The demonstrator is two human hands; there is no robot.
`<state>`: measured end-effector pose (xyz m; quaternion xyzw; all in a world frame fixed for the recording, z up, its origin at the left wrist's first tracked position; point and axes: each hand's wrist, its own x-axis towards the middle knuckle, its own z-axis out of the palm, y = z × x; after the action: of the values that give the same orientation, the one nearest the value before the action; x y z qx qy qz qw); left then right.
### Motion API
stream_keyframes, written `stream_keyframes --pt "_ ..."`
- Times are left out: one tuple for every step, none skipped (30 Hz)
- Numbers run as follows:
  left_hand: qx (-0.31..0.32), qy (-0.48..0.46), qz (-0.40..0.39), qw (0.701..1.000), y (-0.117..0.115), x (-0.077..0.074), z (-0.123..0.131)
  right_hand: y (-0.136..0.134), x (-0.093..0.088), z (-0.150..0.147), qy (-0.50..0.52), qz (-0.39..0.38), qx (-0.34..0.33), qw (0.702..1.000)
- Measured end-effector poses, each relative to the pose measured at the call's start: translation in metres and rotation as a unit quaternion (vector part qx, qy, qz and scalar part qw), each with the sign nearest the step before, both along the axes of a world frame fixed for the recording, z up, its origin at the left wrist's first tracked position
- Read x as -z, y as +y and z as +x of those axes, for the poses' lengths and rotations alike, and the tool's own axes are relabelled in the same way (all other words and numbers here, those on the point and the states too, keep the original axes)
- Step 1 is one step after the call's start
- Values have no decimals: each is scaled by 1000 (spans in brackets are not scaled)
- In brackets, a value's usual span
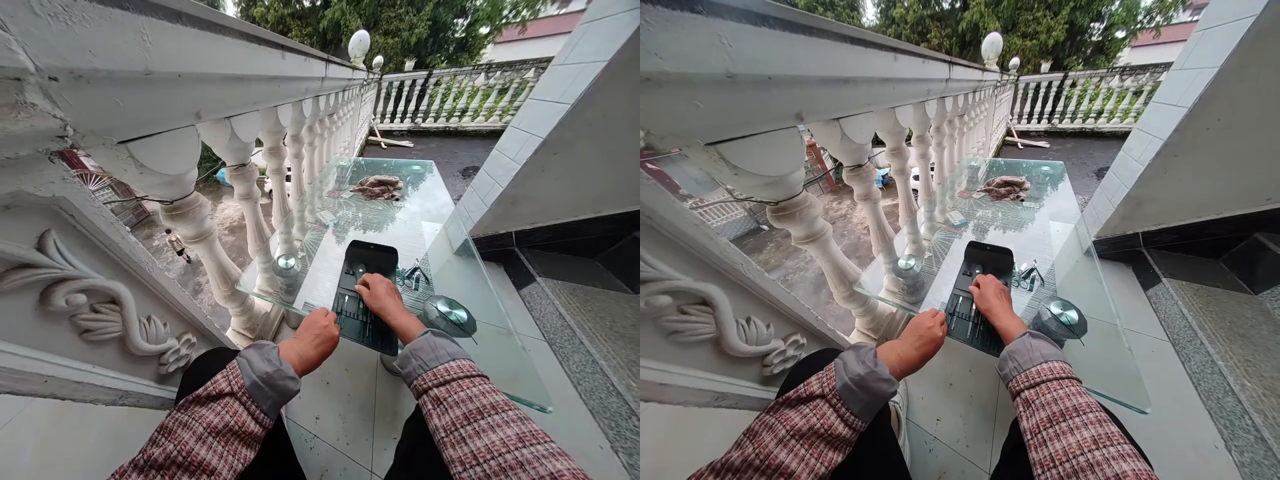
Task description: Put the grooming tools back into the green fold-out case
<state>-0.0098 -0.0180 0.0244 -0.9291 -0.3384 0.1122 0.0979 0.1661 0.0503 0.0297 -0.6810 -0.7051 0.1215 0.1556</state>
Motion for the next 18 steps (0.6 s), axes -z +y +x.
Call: stream_keyframes --pt "3 1 2 1000 0 1 0 -2 0 0 -8 5 -12 1000" --pt "5 1 4 1000 0 1 0 -3 0 0 -15 8 -23 1000" --pt "6 1 6 1000 0 1 0 -4 0 0 -21 11 -33 999" --pt "8 1 8 1000 0 2 0 -5 0 0 -28 14 -42 999" --pt "11 0 9 1000 0 2 0 -6 0 0 -33 17 -49 998" --pt "13 -1 10 1000 0 2 0 -7 1 0 -38 21 -56 997" --pt "17 -2 11 1000 1 3 0 -7 1 1 -43 26 -62 997" --pt "20 -3 12 1000 1 3 0 -8 1 1 -46 31 -68 996" --pt "22 -5 12 1000 1 4 0 -8 1 2 -50 36 -75 995" --pt "24 -7 12 1000 1 4 0 -9 2 2 -53 41 -82 994" --pt "25 -9 11 1000 1 5 0 -9 2 3 -57 45 -90 993" --pt "25 -10 11 1000 2 6 0 -10 2 3 -60 49 -98 992" --pt "25 -12 10 1000 2 7 0 -10 2 3 -63 54 -107 991" --pt "25 -13 9 1000 2 8 0 -11 1 3 -66 57 -115 989" --pt "25 -15 8 1000 2 8 0 -12 1 3 -69 61 -123 988" --pt "23 -17 8 1000 3 9 0 -12 1 3 -71 64 -129 987" --pt "22 -18 8 1000 3 9 0 -13 1 3 -73 66 -134 986" --pt "20 -20 7 1000 3 9 0 -13 1 3 -75 68 -138 985"
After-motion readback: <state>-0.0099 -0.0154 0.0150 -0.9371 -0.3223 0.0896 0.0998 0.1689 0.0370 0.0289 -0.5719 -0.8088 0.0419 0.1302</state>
